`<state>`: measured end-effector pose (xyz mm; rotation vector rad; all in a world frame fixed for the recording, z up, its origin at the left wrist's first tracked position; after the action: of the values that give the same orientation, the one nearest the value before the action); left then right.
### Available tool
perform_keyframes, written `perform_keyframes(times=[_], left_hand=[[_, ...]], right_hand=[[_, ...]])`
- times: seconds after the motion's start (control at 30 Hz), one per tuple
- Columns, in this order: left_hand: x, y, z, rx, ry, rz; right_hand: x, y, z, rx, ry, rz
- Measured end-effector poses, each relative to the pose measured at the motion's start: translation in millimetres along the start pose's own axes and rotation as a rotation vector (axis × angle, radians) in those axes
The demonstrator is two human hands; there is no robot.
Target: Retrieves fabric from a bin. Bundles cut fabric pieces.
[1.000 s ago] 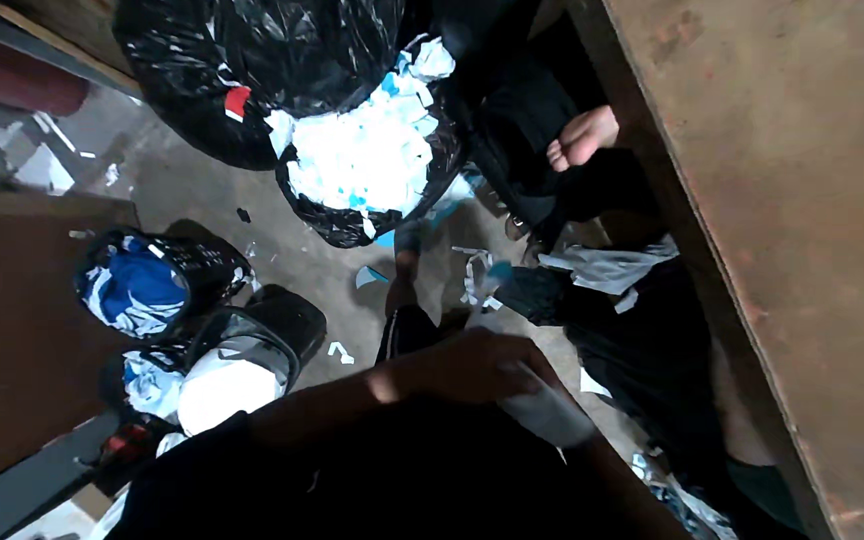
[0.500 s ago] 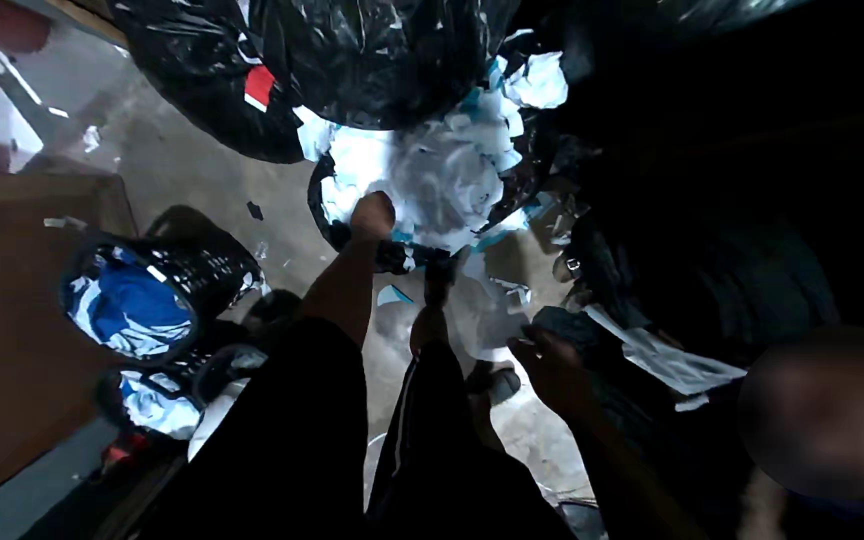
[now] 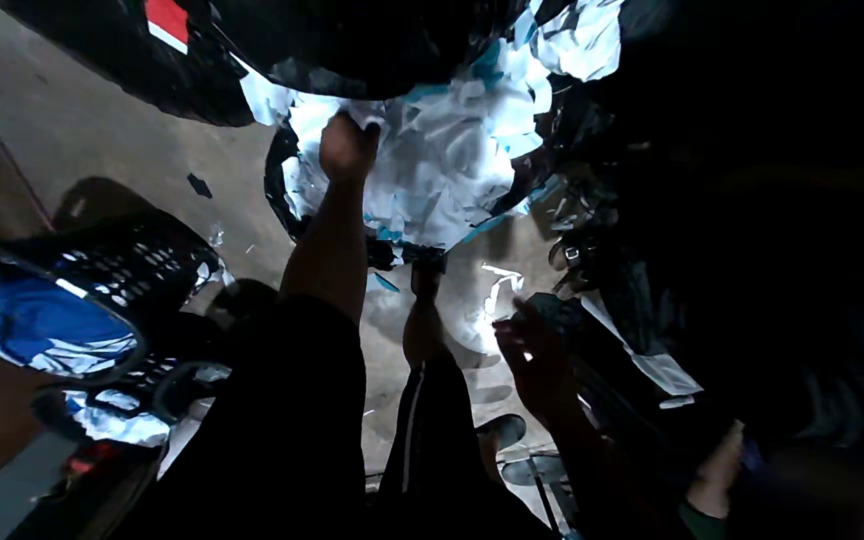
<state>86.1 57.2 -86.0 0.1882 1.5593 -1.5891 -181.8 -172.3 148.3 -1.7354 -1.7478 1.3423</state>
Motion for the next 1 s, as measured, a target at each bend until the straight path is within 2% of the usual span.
perform_keyframes(times=[0.13,0.2,0.3,0.43,0.53,0.63,0.7,0.8,0.87,0.93,1.0], left_hand=[[35.1,-16.1,-18.9,0.364,0.040,-0.245],[43.4,-22.1,-23.5,0.449,0.189,-0.265],[24.5,-35.5,-20.3,0.418,0.170,-0.204],[-28.5,-75.1,-1.2,0.470,0.068,-0.141],[-64.4,-107.7,3.8,0.469,0.104,-0.114],[-69.1,-126.1,8.6,0.467,0.184,-0.150],[-55.9,-124.8,18.7,0.449,0.237,-0.170],[-14.6,-116.2,28.3,0.414,0.300,-0.168],[16.7,-107.7,36.2,0.441,0.397,-0.191],[38.8,-98.3,53.0,0.461,0.507,-0.166],[52.3,-91.6,63.8,0.436,0.565,-0.101]], right_hand=[[15.7,-34.2,53.1,0.161,-0.085,-0.162],[23.2,-51.7,78.8,0.240,-0.095,-0.209],[30.5,-73.5,101.0,0.293,-0.098,-0.237],[27.0,-94.3,104.9,0.360,-0.140,-0.290],[18.8,-100.3,101.0,0.318,-0.097,-0.260],[11.6,-99.0,104.9,0.278,-0.059,-0.221],[10.1,-94.8,118.7,0.270,-0.043,-0.177],[23.9,-106.9,158.3,0.349,-0.066,-0.166],[42.2,-122.4,192.9,0.473,-0.123,-0.258],[55.3,-137.5,208.0,0.647,-0.113,-0.409],[78.4,-158.0,250.5,0.541,-0.129,-0.359]])
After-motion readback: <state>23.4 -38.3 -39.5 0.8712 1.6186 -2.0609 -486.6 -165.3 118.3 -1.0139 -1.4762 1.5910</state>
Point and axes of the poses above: each hand's wrist, its own y-axis towards the middle knuckle, its own x-axis out of the palm, z = x × y, the point moved 5 cm from there along y, towards the middle knuckle, and after that the axes turned 1 degree about z, right-handed, at the moved point
